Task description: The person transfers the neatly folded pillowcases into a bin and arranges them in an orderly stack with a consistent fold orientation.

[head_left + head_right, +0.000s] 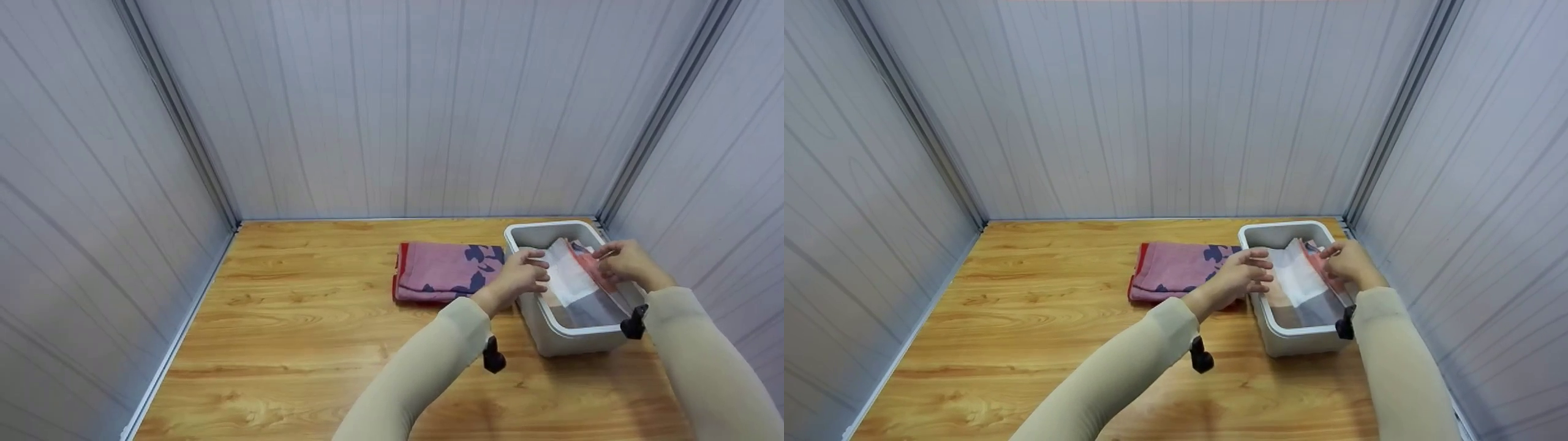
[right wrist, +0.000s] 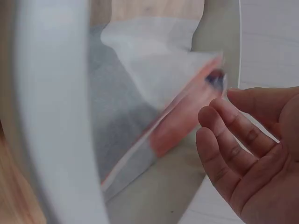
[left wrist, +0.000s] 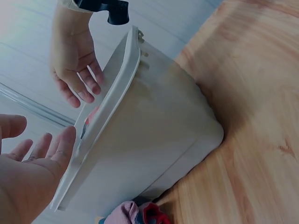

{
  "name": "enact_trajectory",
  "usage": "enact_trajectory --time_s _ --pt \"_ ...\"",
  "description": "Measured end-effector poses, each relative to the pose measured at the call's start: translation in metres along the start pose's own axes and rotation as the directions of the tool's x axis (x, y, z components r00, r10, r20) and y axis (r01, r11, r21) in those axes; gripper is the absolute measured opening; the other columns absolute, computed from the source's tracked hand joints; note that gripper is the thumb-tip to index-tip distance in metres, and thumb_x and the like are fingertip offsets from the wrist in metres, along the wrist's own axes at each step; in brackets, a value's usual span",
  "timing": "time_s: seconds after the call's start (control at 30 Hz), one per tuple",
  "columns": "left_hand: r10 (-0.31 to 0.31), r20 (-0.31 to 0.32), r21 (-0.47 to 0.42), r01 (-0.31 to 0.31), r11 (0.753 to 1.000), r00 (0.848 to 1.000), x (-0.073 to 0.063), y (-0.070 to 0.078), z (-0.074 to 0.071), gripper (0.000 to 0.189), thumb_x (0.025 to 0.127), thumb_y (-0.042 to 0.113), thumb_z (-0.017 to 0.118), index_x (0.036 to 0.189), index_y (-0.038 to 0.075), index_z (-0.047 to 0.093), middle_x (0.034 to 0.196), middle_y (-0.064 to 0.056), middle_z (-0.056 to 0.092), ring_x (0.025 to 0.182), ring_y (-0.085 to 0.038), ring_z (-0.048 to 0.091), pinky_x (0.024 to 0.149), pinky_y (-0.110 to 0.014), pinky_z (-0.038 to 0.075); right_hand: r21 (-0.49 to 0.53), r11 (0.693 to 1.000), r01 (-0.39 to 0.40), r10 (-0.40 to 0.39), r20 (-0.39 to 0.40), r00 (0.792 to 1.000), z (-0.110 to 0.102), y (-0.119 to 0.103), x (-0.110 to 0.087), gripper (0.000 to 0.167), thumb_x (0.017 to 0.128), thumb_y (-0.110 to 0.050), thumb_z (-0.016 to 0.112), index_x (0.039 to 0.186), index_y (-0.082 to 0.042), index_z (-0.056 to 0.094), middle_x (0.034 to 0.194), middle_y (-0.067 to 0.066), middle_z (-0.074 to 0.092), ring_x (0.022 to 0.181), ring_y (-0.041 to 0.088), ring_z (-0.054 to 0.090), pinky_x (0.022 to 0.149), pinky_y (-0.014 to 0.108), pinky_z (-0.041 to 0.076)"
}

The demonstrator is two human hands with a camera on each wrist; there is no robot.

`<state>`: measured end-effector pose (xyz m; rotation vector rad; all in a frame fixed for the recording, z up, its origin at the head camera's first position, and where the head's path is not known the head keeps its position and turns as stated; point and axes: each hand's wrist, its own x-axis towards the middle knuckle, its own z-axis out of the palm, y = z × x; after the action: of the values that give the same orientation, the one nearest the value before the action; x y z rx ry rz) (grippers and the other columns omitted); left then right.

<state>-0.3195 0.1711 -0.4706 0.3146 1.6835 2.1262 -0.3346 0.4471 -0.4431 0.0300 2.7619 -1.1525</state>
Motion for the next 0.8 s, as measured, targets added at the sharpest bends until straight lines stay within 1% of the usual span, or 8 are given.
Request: enact_trajectory --time_s 0.13,0.27,0.33,0.43,0.5,0.57,0.67,0.8 --pt "0.009 0.003 0.020 -0.009 1.000 1.000 0.000 0.002 -0.013 0.031 0.101 -0.004 0.061 0.131 0.002 0.066 0.113 -0.009 0.070 0.100 -0.027 0.072 0.090 -0.042 0.066 0.005 1.000 0.024 -0.024 0.003 1.000 0.002 -0.010 0.002 0.041 0.097 0.001 0.066 0.130 0.024 0.057 0.097 0.008 0.076 0.080 0.013 0.071 0.067 0.031 0.064" --pt "0.015 -0.001 0.031 -0.015 0.999 1.000 0.000 0.004 -0.026 0.028 0.102 -0.002 0.061 0.129 0.003 0.068 0.122 -0.018 0.071 0.100 -0.028 0.073 0.093 -0.044 0.065 0.007 0.998 0.061 -0.061 0.002 0.998 0.008 -0.020 0.007 0.040 0.099 0.000 0.067 0.130 0.023 0.057 0.099 0.011 0.079 0.080 0.013 0.072 0.067 0.031 0.064" --pt "0.018 -0.006 0.036 -0.017 0.999 1.000 0.001 0.005 -0.033 0.029 0.102 -0.002 0.060 0.129 0.002 0.068 0.123 -0.019 0.071 0.097 -0.025 0.071 0.092 -0.044 0.065 0.024 0.997 0.077 -0.077 -0.002 0.997 0.013 -0.024 0.009 0.040 0.099 0.000 0.067 0.130 0.022 0.058 0.097 0.008 0.079 0.078 0.011 0.072 0.067 0.030 0.063" --pt "0.028 -0.015 0.047 -0.027 0.999 1.000 0.002 0.006 -0.044 0.032 0.102 -0.002 0.059 0.134 -0.003 0.066 0.124 -0.020 0.071 0.094 -0.022 0.070 0.090 -0.042 0.065 0.052 0.994 0.099 -0.099 -0.013 0.995 0.020 -0.032 0.013 0.036 0.098 -0.001 0.069 0.126 0.020 0.061 0.090 -0.002 0.076 0.074 0.009 0.071 0.065 0.029 0.062" --pt "0.034 -0.025 0.062 -0.032 0.998 0.999 0.001 0.006 -0.053 0.035 0.103 -0.002 0.059 0.137 -0.006 0.063 0.125 -0.021 0.071 0.094 -0.021 0.070 0.090 -0.041 0.065 0.079 0.991 0.112 -0.110 -0.021 0.994 0.025 -0.038 0.015 0.033 0.098 -0.001 0.070 0.124 0.018 0.064 0.086 -0.005 0.075 0.072 0.009 0.071 0.063 0.027 0.062" --pt "0.039 -0.034 0.073 -0.036 0.997 0.999 0.000 0.006 -0.061 0.036 0.103 0.000 0.059 0.139 -0.007 0.063 0.131 -0.024 0.069 0.094 -0.020 0.070 0.092 -0.043 0.065 0.084 0.988 0.127 -0.125 -0.025 0.992 0.030 -0.044 0.015 0.031 0.098 -0.002 0.071 0.122 0.016 0.065 0.086 -0.006 0.074 0.073 0.009 0.071 0.062 0.026 0.060" --pt "0.036 -0.057 0.098 -0.030 0.995 0.998 -0.002 0.007 -0.072 0.036 0.104 0.002 0.060 0.139 -0.005 0.064 0.134 -0.023 0.070 0.096 -0.020 0.072 0.094 -0.043 0.065 0.090 0.985 0.148 -0.146 -0.024 0.989 0.037 -0.052 0.016 0.031 0.098 -0.002 0.070 0.123 0.016 0.065 0.090 -0.001 0.076 0.074 0.010 0.072 0.063 0.026 0.060" --pt "0.032 -0.078 0.123 -0.022 0.992 0.996 -0.005 0.011 -0.086 0.033 0.105 0.002 0.060 0.136 -0.002 0.066 0.127 -0.015 0.072 0.106 -0.030 0.074 0.089 -0.038 0.065 0.098 0.983 0.152 -0.150 -0.025 0.988 0.046 -0.063 0.019 0.033 0.099 -0.004 0.070 0.126 0.015 0.064 0.093 0.001 0.076 0.077 0.010 0.072 0.066 0.025 0.060"
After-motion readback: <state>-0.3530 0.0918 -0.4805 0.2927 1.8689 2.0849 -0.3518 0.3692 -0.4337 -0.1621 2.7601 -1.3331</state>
